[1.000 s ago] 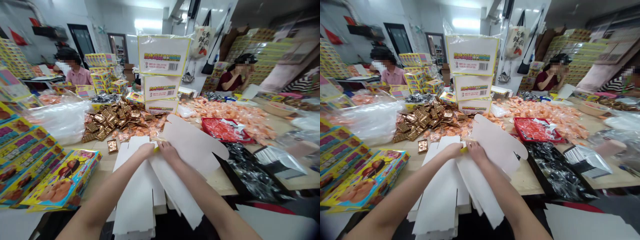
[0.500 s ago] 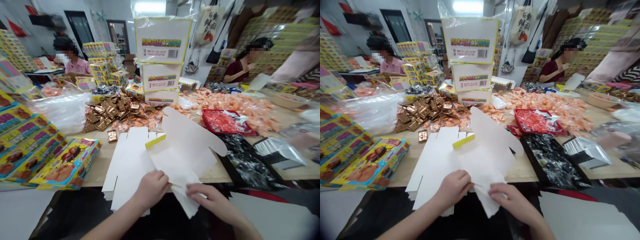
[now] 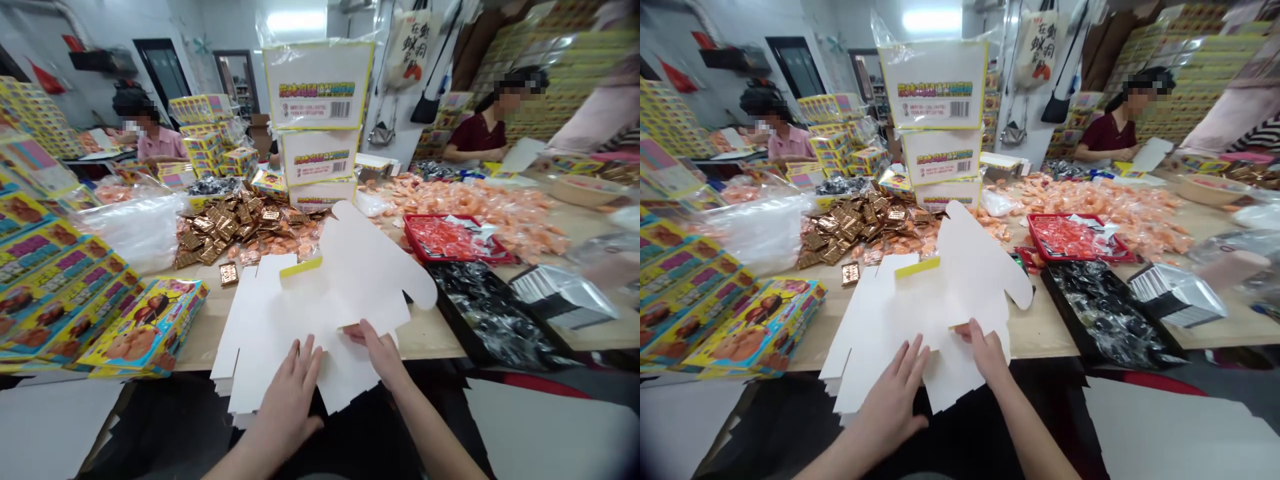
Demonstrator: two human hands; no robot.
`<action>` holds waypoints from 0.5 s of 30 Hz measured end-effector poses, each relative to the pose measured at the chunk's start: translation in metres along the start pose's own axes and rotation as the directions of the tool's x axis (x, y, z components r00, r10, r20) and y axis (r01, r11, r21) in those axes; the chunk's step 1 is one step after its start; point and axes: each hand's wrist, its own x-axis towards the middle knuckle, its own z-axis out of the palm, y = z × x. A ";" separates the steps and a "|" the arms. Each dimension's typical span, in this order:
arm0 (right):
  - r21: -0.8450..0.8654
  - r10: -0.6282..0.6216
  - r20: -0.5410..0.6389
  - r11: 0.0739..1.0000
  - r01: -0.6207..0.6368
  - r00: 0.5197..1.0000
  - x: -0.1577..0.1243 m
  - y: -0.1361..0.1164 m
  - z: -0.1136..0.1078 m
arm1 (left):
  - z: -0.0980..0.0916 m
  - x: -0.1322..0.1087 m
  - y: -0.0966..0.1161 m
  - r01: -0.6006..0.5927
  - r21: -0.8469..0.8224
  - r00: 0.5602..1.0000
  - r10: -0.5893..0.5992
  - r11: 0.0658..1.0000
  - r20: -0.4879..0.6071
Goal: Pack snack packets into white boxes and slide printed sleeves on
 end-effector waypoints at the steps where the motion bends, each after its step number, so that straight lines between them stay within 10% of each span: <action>1: 0.087 0.011 0.022 0.996 -0.013 1.000 -0.005 0.001 -0.001 | 0.004 -0.005 0.005 0.015 0.007 0.999 -0.015 1.000 -0.036; 8: -0.078 -0.011 -0.062 0.997 0.006 0.998 -0.028 0.000 -0.040 | 0.005 0.005 0.006 0.147 -0.507 0.891 -0.336 0.849 -0.306; 13: -0.228 -0.214 -0.144 0.957 0.178 0.966 -0.031 0.016 -0.003 | 0.001 0.035 0.003 0.218 -0.813 0.715 -0.655 0.539 -0.243; 15: -0.332 -0.285 -0.232 0.922 0.200 0.930 -0.027 0.020 0.014 | 0.000 0.041 0.005 0.221 -0.797 0.674 -0.679 0.563 -0.293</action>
